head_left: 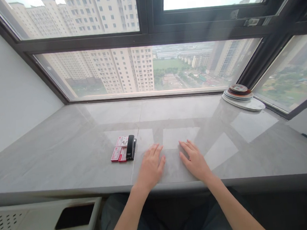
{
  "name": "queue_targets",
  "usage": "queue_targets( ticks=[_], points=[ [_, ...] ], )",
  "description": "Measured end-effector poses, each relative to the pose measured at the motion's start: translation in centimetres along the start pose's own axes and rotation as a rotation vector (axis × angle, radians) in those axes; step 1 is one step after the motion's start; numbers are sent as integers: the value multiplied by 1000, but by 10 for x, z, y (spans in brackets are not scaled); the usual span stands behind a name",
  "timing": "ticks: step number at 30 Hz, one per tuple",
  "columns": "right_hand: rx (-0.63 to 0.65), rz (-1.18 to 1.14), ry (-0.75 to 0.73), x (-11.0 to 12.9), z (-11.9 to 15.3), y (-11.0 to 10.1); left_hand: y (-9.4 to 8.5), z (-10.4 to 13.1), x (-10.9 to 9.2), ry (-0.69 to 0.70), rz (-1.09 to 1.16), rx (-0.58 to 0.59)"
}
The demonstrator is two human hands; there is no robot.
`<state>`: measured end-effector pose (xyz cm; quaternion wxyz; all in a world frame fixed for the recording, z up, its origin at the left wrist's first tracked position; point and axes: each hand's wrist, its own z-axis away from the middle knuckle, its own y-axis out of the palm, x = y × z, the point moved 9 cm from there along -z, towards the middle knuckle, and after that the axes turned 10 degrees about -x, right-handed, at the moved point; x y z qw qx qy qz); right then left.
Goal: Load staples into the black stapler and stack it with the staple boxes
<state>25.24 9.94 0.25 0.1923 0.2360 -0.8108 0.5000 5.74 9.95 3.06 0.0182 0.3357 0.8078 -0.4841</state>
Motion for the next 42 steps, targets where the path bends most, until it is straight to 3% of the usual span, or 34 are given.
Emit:
queue_targets(
  ticks=[4, 8, 42],
  points=[
    [104, 337, -78, -9, 19, 5, 28, 7, -3, -11, -186, 64],
    [125, 459, -69, -3, 23, 13, 30, 11, 2, -20, -227, 83],
    [117, 517, -69, 8, 25, 10, 26, 14, -3, -11, -244, 92]
  ],
)
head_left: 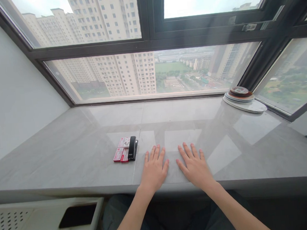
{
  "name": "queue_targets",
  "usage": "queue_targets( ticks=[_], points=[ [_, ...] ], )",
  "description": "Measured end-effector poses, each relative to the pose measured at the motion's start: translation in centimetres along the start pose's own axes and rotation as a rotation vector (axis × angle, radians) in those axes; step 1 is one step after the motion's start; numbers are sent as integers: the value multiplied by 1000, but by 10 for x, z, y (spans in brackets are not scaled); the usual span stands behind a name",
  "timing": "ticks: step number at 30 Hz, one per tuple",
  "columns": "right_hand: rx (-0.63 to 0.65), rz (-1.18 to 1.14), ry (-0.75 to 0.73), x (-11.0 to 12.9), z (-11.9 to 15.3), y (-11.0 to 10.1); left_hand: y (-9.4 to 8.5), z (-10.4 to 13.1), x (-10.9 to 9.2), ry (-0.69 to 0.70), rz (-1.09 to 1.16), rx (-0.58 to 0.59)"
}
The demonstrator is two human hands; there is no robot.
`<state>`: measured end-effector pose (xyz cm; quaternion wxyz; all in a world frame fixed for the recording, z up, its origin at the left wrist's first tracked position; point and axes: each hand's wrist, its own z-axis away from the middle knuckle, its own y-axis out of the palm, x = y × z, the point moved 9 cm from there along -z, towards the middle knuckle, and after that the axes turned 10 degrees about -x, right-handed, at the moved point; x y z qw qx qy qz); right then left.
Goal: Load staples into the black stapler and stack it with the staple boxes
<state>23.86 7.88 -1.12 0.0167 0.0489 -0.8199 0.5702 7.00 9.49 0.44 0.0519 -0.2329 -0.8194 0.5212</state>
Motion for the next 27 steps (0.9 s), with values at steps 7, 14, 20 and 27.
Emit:
queue_targets(
  ticks=[7, 14, 20, 27],
  points=[
    [9, -2, 6, -1, 0, -1, -2, 1, 0, -1, 5, -8],
    [6, 12, -1, 0, 1, 0, -3, 1, 0, -1, 5, -2],
    [21, 1, 13, -1, 0, -2, -4, 1, 1, 1, 17, -23],
    [19, -22, 16, -2, -1, 0, -3, 2, 2, 12, 11, -15]
  ],
)
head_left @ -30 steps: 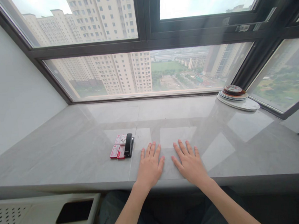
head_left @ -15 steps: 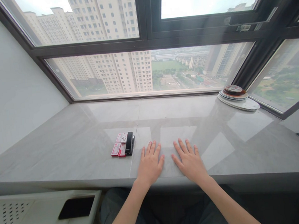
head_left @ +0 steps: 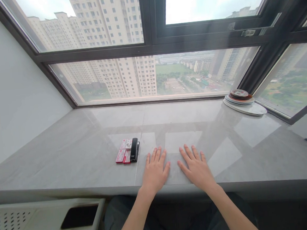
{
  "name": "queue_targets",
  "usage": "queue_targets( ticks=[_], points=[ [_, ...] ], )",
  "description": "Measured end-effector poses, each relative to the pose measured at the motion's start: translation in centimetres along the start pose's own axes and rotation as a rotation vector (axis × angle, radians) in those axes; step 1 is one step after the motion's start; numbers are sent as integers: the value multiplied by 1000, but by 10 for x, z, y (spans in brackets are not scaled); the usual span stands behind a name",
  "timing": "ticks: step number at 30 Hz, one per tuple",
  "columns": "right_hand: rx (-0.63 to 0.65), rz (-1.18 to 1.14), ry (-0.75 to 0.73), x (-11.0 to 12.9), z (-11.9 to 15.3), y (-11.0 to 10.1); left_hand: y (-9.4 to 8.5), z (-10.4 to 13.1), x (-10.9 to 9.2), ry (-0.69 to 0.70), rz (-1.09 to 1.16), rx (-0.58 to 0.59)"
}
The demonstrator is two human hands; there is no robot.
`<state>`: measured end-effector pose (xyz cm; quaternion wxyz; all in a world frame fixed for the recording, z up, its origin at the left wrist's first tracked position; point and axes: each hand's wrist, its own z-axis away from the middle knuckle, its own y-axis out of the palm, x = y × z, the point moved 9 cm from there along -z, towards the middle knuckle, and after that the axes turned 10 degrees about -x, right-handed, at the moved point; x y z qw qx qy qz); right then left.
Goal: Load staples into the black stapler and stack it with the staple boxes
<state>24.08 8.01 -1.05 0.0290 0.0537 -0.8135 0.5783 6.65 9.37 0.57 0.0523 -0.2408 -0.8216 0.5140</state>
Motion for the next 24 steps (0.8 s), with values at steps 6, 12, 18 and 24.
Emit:
queue_targets(
  ticks=[6, 12, 18, 24],
  points=[
    [27, -60, 32, -8, -2, 5, 0, 2, 0, -6, -6, 14],
    [-2, -237, 218, 25, -18, -1, -1, 3, -2, 0, -4, 21],
    [7, -651, -59, 171, -70, -13, 11, 12, 2, 41, -29, -24],
    [85, -577, -116, 228, -125, 12, 16, 13, 8, 49, 4, 19]
  ],
)
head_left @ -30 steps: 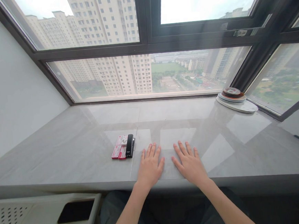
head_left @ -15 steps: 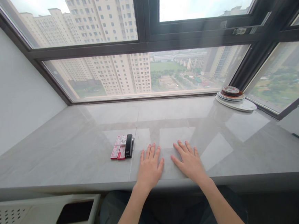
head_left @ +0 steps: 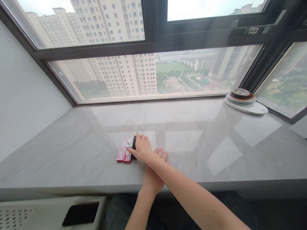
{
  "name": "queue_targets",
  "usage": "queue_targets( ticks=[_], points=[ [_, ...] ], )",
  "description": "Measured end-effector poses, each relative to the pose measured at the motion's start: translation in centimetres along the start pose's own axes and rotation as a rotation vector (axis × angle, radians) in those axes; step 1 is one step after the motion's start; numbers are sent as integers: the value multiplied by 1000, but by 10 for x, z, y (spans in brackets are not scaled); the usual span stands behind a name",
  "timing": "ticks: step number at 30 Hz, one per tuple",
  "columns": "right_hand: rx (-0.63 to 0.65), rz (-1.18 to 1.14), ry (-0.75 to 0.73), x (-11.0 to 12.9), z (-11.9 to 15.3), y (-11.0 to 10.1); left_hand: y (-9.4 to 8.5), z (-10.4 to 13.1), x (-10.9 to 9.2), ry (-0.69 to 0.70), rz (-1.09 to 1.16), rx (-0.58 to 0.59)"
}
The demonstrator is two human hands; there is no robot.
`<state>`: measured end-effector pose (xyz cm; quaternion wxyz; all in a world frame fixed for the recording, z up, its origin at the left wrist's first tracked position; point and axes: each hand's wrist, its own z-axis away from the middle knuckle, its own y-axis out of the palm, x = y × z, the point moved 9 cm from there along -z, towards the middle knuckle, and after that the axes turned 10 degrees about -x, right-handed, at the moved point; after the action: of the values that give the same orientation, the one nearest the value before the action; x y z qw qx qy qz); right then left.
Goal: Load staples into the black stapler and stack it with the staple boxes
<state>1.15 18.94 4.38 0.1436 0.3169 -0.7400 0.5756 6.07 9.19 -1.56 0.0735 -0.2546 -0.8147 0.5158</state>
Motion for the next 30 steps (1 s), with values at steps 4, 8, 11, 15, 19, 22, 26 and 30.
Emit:
queue_targets(
  ticks=[4, 8, 11, 15, 19, 22, 26, 30],
  points=[
    [29, 38, -26, -26, -6, -18, -23, -3, -7, -1, 171, 17],
    [-7, 44, -35, -73, 17, -63, -46, -9, -8, -89, 364, -24],
    [-128, 29, -22, -101, 46, -96, -50, -13, -4, -153, 332, -67],
    [-308, -5, 40, -112, 74, -115, -40, -17, -12, -91, 169, -45],
    [-474, -215, 144, -112, 76, -126, -31, -18, -14, -79, 137, -13],
    [-642, -642, 322, -139, 76, -141, -29, -17, -8, -135, 142, -39],
    [-814, -1251, 596, -197, 88, -141, -25, -17, -4, -179, 161, -70],
    [-780, -1539, 749, -230, 103, -127, -25, -19, -1, -187, 226, -87]
  ],
)
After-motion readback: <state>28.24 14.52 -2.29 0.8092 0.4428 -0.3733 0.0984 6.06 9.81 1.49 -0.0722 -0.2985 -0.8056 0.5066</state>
